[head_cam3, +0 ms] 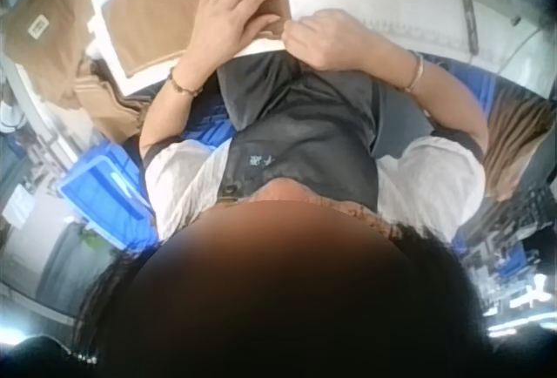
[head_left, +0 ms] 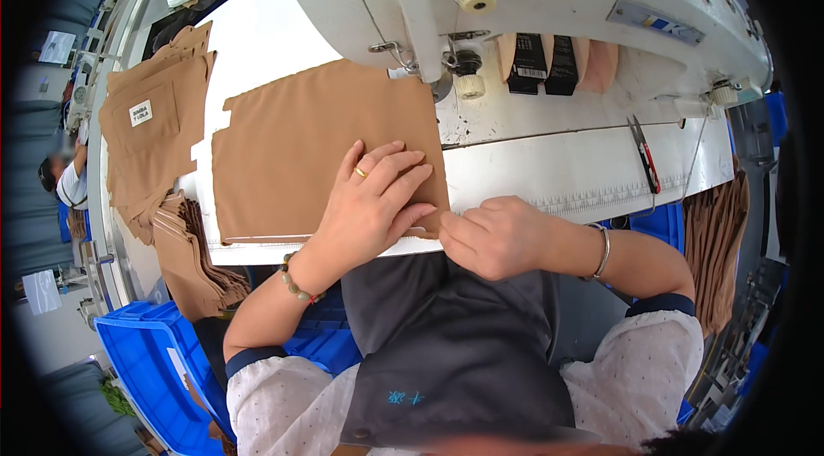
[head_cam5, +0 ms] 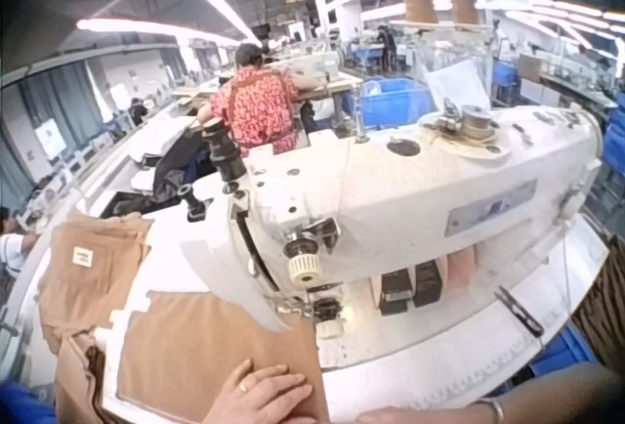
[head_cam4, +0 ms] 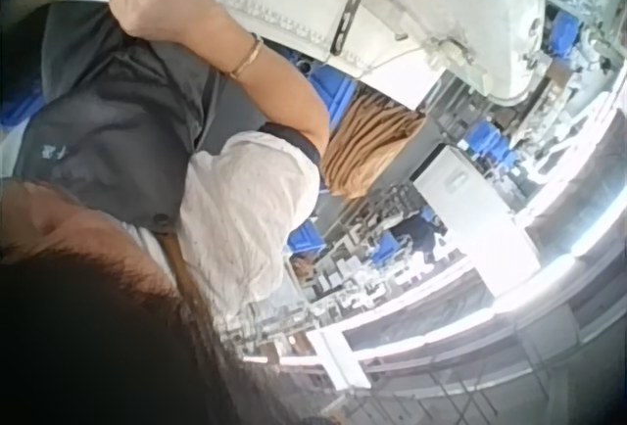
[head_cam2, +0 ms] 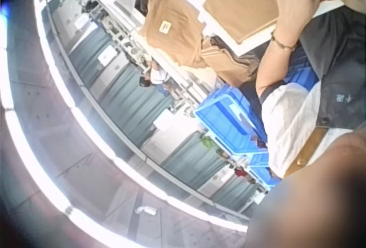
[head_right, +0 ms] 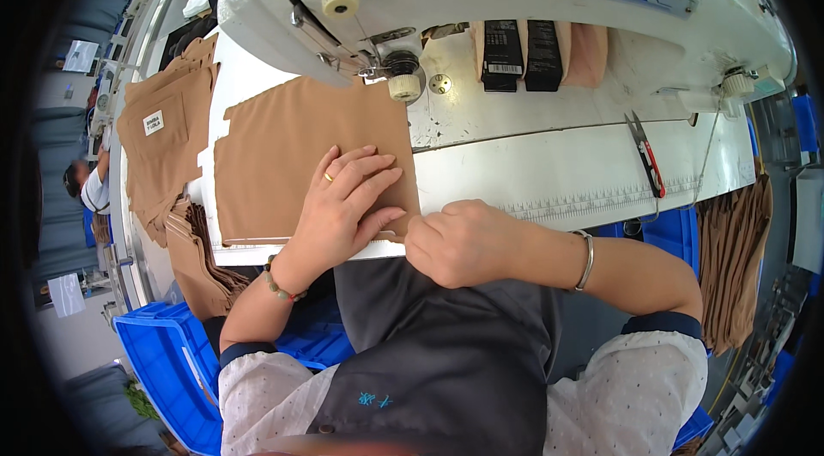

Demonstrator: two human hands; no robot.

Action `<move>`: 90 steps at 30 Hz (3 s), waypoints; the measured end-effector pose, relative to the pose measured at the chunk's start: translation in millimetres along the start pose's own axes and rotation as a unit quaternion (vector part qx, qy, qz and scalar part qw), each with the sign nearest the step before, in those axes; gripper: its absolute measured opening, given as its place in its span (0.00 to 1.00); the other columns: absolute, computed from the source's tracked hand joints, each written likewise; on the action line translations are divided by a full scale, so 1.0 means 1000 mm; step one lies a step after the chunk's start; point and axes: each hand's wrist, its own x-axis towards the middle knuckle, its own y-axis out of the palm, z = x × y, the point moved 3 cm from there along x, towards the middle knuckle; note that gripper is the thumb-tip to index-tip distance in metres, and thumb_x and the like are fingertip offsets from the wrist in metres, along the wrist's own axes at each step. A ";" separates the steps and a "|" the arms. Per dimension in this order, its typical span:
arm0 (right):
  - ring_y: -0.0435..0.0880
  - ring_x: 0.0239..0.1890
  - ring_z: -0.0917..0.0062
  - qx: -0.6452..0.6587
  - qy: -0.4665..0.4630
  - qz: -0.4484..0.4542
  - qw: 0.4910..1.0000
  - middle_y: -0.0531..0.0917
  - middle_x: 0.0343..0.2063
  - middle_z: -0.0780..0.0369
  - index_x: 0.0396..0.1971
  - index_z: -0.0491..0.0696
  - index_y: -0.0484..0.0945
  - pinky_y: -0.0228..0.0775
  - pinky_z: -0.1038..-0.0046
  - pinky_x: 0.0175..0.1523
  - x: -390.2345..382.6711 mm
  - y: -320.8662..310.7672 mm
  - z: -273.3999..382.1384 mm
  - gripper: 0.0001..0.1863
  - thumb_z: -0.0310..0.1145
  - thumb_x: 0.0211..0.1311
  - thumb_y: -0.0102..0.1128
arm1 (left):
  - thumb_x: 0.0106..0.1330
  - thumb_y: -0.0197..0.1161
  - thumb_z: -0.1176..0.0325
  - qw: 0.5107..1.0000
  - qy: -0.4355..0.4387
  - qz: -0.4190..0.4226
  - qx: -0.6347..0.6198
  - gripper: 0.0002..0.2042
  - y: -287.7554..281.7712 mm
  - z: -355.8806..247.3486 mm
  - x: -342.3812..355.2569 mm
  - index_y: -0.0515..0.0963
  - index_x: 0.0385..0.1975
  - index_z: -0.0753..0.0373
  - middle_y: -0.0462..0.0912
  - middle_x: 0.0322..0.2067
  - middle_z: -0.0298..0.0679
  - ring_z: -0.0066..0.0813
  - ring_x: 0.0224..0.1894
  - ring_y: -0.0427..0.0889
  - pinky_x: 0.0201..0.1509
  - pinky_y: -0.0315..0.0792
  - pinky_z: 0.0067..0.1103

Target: Sewing brand labels onto fabric using an industrial sewing machine.

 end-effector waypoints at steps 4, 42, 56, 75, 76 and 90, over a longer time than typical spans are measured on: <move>0.71 0.17 0.82 0.006 0.003 0.003 1.000 0.69 0.18 0.67 0.19 0.49 0.74 0.64 0.78 0.20 0.000 0.001 -0.005 0.05 0.32 0.47 0.60 | 0.57 0.74 0.59 1.000 0.002 0.001 0.005 0.22 0.004 0.006 -0.003 0.82 0.52 0.57 0.80 0.53 0.36 0.41 0.62 0.75 0.68 0.63 0.50; 0.81 0.19 0.70 -0.037 0.099 -0.023 0.994 0.76 0.18 0.65 0.30 0.49 0.78 0.73 0.68 0.25 0.024 0.029 -0.115 0.03 0.29 0.56 0.62 | 0.55 0.74 0.61 0.986 0.087 -0.139 0.039 0.09 -0.011 0.083 0.066 0.83 0.26 0.56 0.82 0.32 0.35 0.34 0.39 0.80 0.53 0.70 0.33; 0.86 0.28 0.78 -0.054 0.162 0.022 0.985 0.87 0.31 0.68 0.31 0.49 0.85 0.79 0.79 0.33 0.026 0.028 -0.114 0.05 0.28 0.55 0.72 | 0.52 0.72 0.65 0.959 0.084 -0.165 0.214 0.08 -0.001 0.048 0.051 0.77 0.23 0.55 0.70 0.18 0.29 0.23 0.17 0.72 0.21 0.66 0.21; 0.81 0.20 0.70 -0.025 0.131 0.043 0.990 0.78 0.18 0.63 0.34 0.51 0.83 0.71 0.67 0.24 0.020 0.022 -0.111 0.07 0.31 0.54 0.63 | 0.51 0.68 0.74 0.976 0.186 -0.092 0.069 0.07 -0.008 0.047 0.057 0.85 0.31 0.62 0.78 0.32 0.32 0.29 0.35 0.78 0.41 0.80 0.24; 0.81 0.20 0.69 0.001 0.150 0.035 0.988 0.78 0.18 0.62 0.32 0.51 0.83 0.71 0.67 0.24 0.020 0.020 -0.111 0.06 0.32 0.54 0.64 | 0.51 0.68 0.74 0.976 0.187 -0.083 0.078 0.07 -0.007 0.046 0.056 0.85 0.31 0.63 0.78 0.32 0.32 0.28 0.34 0.78 0.39 0.79 0.23; 0.81 0.21 0.66 0.054 0.164 0.017 0.985 0.77 0.19 0.60 0.29 0.51 0.81 0.73 0.65 0.27 0.023 0.008 -0.111 0.05 0.31 0.50 0.66 | 0.48 0.69 0.75 0.975 0.188 -0.045 0.106 0.13 -0.003 0.042 0.054 0.85 0.36 0.68 0.83 0.40 0.38 0.36 0.40 0.82 0.34 0.79 0.28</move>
